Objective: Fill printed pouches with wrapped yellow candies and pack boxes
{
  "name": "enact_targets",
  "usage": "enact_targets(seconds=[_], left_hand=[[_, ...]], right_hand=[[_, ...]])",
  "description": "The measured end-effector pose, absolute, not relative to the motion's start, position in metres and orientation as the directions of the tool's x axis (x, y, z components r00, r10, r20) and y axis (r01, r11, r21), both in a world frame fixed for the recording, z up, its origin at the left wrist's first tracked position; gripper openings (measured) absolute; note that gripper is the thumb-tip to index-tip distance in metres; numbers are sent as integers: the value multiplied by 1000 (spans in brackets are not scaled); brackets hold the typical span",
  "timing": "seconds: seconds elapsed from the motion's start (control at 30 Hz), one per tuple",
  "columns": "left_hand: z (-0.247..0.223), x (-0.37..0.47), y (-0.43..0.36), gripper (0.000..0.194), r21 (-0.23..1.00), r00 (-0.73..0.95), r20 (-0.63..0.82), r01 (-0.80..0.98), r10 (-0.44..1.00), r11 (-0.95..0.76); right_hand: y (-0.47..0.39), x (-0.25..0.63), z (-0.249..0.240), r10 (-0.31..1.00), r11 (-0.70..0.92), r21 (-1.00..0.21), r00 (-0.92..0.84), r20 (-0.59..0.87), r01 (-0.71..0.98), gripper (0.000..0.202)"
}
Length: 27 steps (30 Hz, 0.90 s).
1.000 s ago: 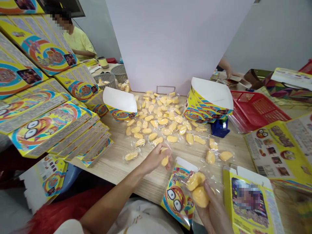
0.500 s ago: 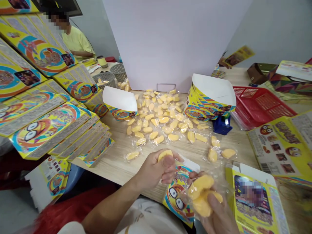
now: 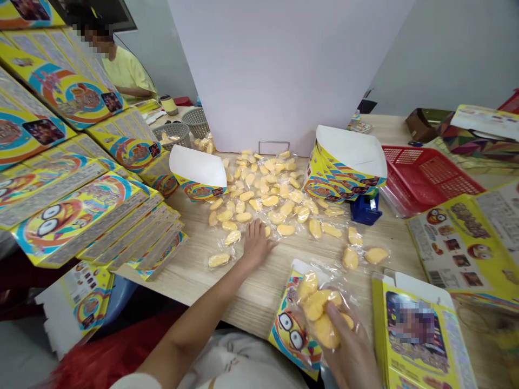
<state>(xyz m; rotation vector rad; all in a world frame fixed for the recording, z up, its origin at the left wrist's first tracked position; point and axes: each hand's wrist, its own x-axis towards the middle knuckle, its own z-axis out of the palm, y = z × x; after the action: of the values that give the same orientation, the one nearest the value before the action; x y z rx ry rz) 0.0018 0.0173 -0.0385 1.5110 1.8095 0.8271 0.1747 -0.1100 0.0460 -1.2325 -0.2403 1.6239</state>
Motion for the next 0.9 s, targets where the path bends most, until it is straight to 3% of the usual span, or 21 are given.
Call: enact_targets(seconds=[0.13, 0.17, 0.27, 0.33, 0.4, 0.47, 0.53, 0.7, 0.8, 0.9], left_hand=[[-29, -1, 14, 21, 881, -109, -81, 456, 991, 123], [-20, -1, 8, 23, 910, -76, -96, 397, 993, 118], [14, 2, -13, 53, 970, 38, -136, 206, 990, 125], [41, 6, -27, 66, 979, 162, -180, -68, 970, 193], [67, 10, -39, 65, 854, 322, -190, -413, 928, 318], [86, 13, -47, 58, 675, 421, -152, -617, 894, 405], [99, 16, -52, 54, 627, 427, -133, -663, 894, 409], [103, 19, -55, 54, 652, 401, -152, -646, 903, 397], [92, 25, -52, 55, 753, 288, -184, -573, 940, 323], [73, 39, -46, 59, 901, 253, -158, -360, 955, 244]], right_hand=[[-111, 182, 48, 804, -399, -672, 113, -583, -623, 35], [-111, 184, 47, 804, -394, -678, 124, -581, -620, 36], [-108, 193, 36, 818, -357, -709, 163, -552, -609, 43], [-107, 198, 30, 829, -320, -738, 200, -522, -594, 53], [-106, 201, 27, 834, -301, -755, 223, -505, -582, 63], [-107, 202, 30, 832, -311, -756, 220, -510, -577, 68], [-109, 201, 35, 821, -333, -748, 214, -530, -574, 72], [-118, 200, 46, 801, -441, -740, 149, -580, -508, 68], [-117, 193, 58, 829, -441, -724, 68, -555, -530, 53], [-105, 186, 70, 865, -401, -744, 45, -499, -534, 38]])
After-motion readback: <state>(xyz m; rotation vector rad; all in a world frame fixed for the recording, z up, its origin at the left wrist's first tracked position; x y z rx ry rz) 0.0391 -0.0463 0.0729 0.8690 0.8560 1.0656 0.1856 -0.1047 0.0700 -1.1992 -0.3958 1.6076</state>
